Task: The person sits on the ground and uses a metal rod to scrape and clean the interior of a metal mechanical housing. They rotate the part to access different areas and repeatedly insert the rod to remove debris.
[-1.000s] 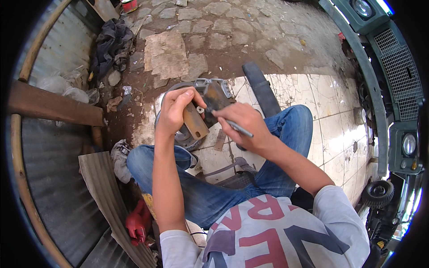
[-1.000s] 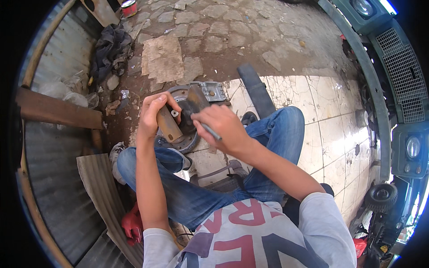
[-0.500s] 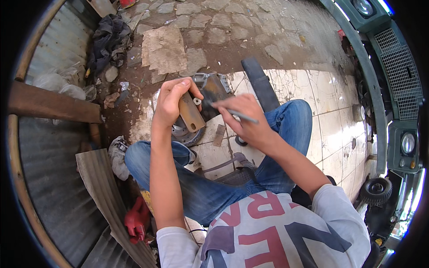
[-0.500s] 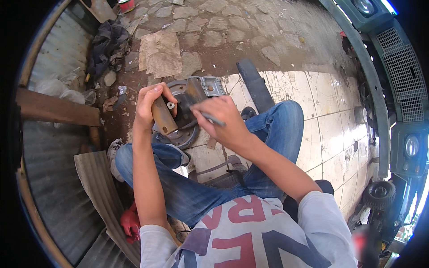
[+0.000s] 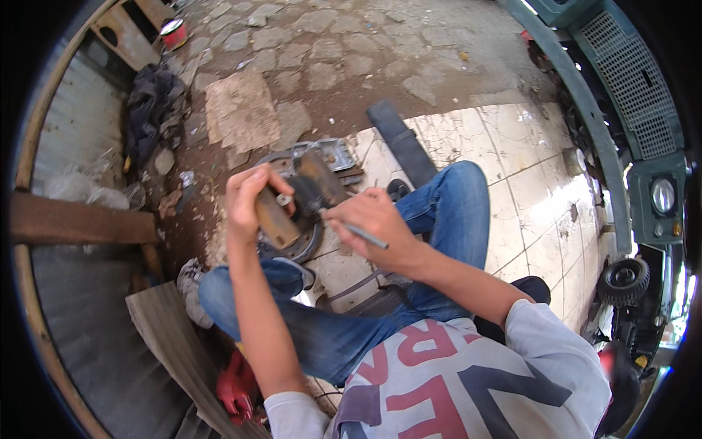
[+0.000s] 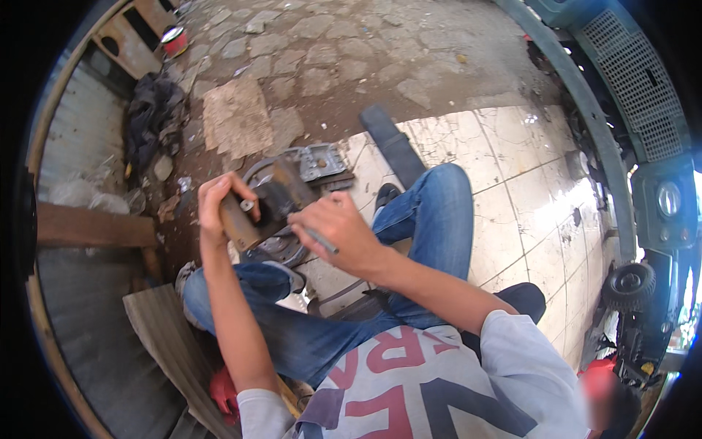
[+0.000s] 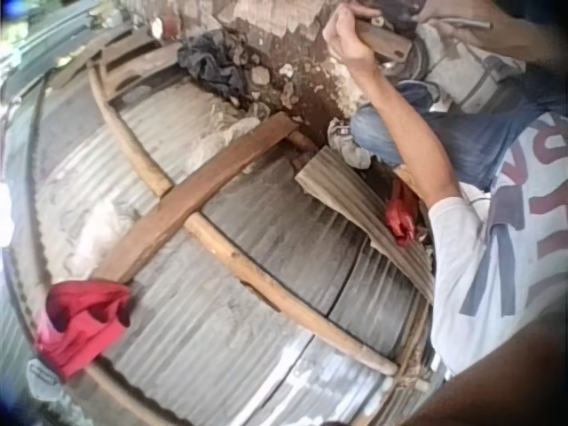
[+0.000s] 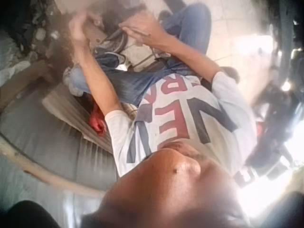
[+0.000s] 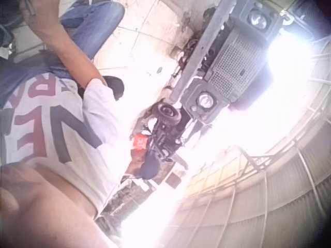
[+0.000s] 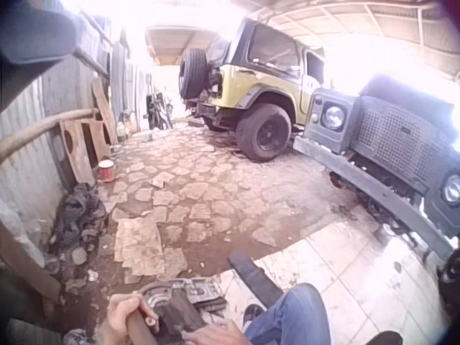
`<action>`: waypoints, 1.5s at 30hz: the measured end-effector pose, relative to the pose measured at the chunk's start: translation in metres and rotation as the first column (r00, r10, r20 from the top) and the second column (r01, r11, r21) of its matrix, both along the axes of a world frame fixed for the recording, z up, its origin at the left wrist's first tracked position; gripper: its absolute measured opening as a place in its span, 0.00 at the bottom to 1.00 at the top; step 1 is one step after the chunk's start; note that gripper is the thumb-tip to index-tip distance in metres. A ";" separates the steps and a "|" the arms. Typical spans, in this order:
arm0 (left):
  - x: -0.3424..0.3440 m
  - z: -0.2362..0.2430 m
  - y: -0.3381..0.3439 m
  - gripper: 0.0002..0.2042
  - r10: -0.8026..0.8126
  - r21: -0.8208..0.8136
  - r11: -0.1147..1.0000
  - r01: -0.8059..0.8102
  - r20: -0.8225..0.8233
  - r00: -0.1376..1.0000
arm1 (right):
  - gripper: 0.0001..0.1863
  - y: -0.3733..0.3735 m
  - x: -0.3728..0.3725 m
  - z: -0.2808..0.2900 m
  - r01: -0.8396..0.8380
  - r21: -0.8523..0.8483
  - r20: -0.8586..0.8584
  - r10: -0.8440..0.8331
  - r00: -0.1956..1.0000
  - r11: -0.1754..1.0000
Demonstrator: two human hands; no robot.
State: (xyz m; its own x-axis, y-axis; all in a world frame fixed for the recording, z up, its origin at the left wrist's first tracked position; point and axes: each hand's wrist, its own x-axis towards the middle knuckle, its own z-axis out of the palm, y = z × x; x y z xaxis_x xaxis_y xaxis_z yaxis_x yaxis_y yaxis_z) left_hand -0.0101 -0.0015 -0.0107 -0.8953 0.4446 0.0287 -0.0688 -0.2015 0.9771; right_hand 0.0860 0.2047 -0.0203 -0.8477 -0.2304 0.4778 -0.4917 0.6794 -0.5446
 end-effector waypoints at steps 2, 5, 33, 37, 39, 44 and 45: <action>-0.002 0.005 0.003 0.21 -0.029 -0.031 0.999 0.028 -0.028 0.999 | 0.05 -0.004 -0.003 -0.001 0.019 -0.031 -0.058 -0.021 0.998 0.999; 0.002 0.005 0.009 0.22 -0.024 -0.092 0.996 0.021 -0.036 0.999 | 0.06 -0.005 -0.031 -0.005 0.070 -0.097 0.029 -0.067 0.997 0.993; -0.001 0.008 0.019 0.22 0.051 -0.066 0.996 -0.056 -0.067 0.996 | 0.10 -0.002 0.002 -0.008 0.116 -0.001 -0.018 -0.116 0.993 0.993; 0.002 0.008 0.024 0.22 0.056 -0.095 0.994 -0.063 -0.075 0.996 | 0.11 -0.011 -0.026 -0.001 0.135 -0.006 -0.036 -0.136 0.990 0.991; 0.002 0.007 0.020 0.22 0.084 -0.083 0.993 -0.088 -0.053 0.995 | 0.11 -0.006 -0.013 -0.006 0.131 -0.032 0.004 -0.131 0.991 0.991; -0.002 0.003 0.015 0.22 0.043 -0.064 0.997 -0.046 -0.049 0.998 | 0.10 -0.005 -0.006 -0.009 0.123 -0.043 -0.035 -0.125 0.992 0.991; -0.001 0.004 0.017 0.22 0.056 -0.072 0.996 -0.060 -0.056 0.997 | 0.10 -0.009 -0.018 -0.008 0.126 -0.061 -0.015 -0.127 0.992 0.990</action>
